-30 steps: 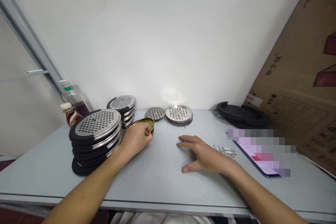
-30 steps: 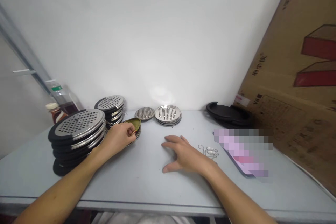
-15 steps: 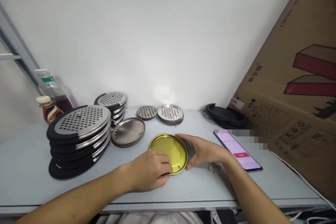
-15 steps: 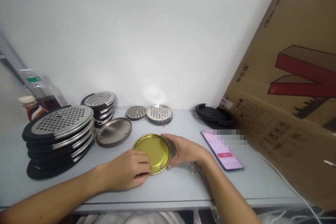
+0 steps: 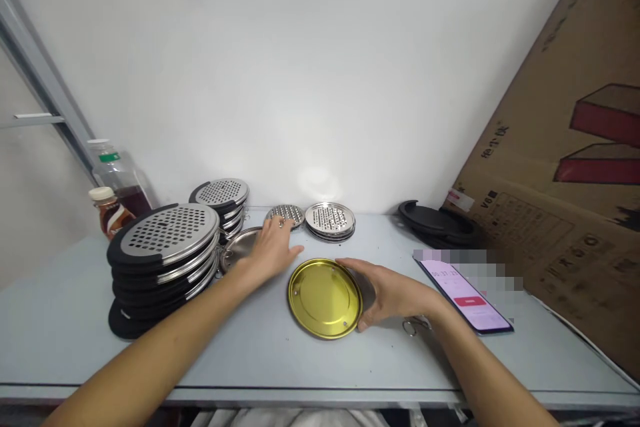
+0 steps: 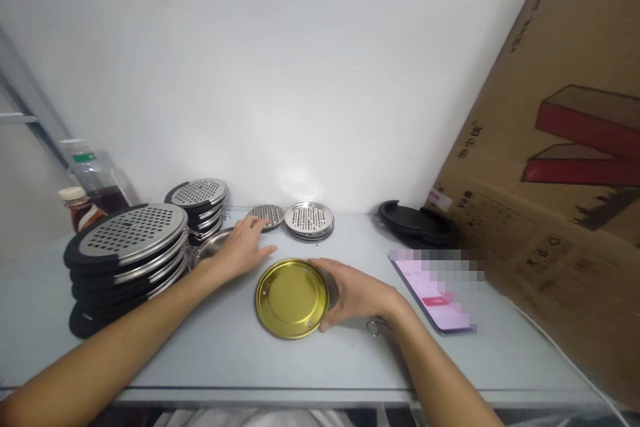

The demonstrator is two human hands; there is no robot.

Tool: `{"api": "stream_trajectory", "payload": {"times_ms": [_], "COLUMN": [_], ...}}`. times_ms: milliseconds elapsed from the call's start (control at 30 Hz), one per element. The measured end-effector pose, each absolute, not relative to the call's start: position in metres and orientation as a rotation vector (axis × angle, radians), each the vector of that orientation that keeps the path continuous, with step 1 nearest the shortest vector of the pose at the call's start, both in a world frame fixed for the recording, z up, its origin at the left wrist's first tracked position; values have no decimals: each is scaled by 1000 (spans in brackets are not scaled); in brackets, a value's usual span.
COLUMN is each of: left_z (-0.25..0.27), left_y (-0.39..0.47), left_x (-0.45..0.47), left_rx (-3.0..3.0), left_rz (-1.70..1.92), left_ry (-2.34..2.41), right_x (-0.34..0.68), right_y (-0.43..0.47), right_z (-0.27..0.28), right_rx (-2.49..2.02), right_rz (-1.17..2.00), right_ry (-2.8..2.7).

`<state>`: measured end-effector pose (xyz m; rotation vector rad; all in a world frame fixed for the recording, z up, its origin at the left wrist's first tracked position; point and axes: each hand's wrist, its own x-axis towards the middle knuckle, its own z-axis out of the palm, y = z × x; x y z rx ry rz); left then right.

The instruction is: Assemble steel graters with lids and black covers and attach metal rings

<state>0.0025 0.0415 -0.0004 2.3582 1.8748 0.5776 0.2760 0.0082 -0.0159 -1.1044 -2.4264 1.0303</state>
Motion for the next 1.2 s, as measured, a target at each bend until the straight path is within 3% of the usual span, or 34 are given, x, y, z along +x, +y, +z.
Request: {"api": "stream_trajectory", "payload": {"times_ms": [167,367,833,1200], "left_z": [-1,-11,-4,15], "left_y": [108,128,118,52], "left_x": [-5,-7,-9,-16], "left_rx": [2147,2126,2221,2286], "left_rz": [435,414,528,641], "left_ry": [2099,2156,2061,1792], "right_x": [275,276,277,278], "right_y": [7,8,8,9], "right_z": [-16,-17,-15,-23], "right_rx": [-1116,-1091,-980,-1114], "right_rz": [993,981,964,933], "right_ry": [-2428,-2420,-2452,-2421]}}
